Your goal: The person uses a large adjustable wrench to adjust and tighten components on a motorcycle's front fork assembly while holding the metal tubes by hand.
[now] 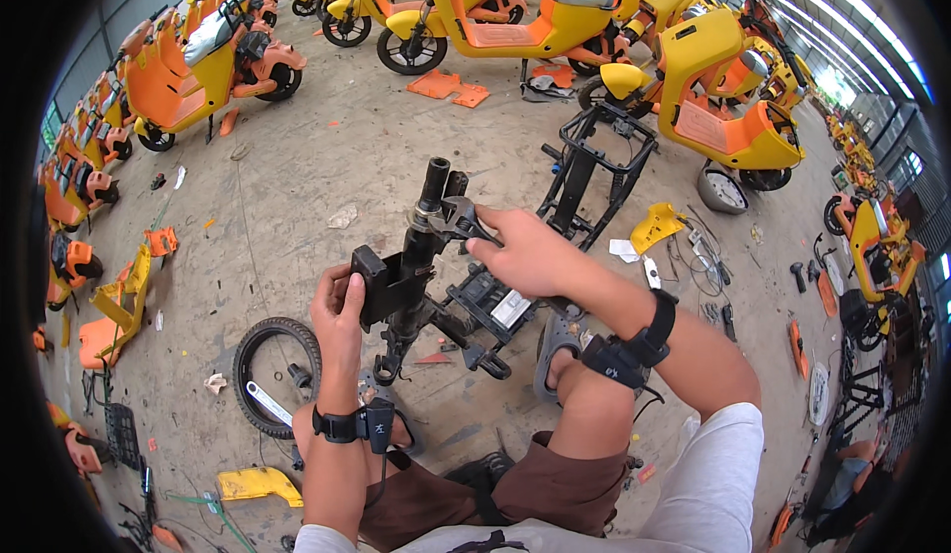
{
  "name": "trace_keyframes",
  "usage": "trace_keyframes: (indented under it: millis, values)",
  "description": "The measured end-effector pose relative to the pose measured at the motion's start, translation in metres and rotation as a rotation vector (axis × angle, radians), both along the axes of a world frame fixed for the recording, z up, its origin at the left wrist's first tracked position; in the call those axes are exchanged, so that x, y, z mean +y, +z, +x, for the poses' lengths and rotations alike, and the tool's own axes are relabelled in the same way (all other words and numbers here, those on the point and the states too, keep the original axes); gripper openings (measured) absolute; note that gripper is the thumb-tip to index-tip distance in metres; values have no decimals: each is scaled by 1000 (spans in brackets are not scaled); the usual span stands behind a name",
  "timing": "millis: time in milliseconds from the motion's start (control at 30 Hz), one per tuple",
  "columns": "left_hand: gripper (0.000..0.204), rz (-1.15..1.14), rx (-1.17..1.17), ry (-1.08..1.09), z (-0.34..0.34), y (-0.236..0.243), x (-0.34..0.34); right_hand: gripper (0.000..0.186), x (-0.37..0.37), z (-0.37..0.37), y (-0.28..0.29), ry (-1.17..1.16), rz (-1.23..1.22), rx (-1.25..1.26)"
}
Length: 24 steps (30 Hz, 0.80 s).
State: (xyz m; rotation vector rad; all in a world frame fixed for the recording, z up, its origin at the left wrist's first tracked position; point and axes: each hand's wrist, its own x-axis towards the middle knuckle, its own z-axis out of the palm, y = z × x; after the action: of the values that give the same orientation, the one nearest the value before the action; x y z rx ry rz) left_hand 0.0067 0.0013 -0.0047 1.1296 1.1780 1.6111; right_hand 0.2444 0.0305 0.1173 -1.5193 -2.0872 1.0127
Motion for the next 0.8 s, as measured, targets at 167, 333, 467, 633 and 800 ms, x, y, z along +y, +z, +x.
trace_keyframes:
  millis: [167, 333, 467, 633, 800]
  values:
    - [23, -8, 22, 14, 1, -4, -1, 28, -12, -16, 11, -76, -122, 34]
    - [24, 10, 34, 32, 4, -3, 0, 28, -21, -27, 1, -171, -121, 152]
    - [25, 33, 33, 34, 8, -8, 2, 25, -29, -34, 0, -290, -150, 260]
    - [25, 21, 3, 36, 7, -7, 3, 27, -27, -72, -14, -565, -243, 583]
    - [30, 24, 51, 63, -5, -4, 1, 21, -58, -66, -15, -486, -258, 876]
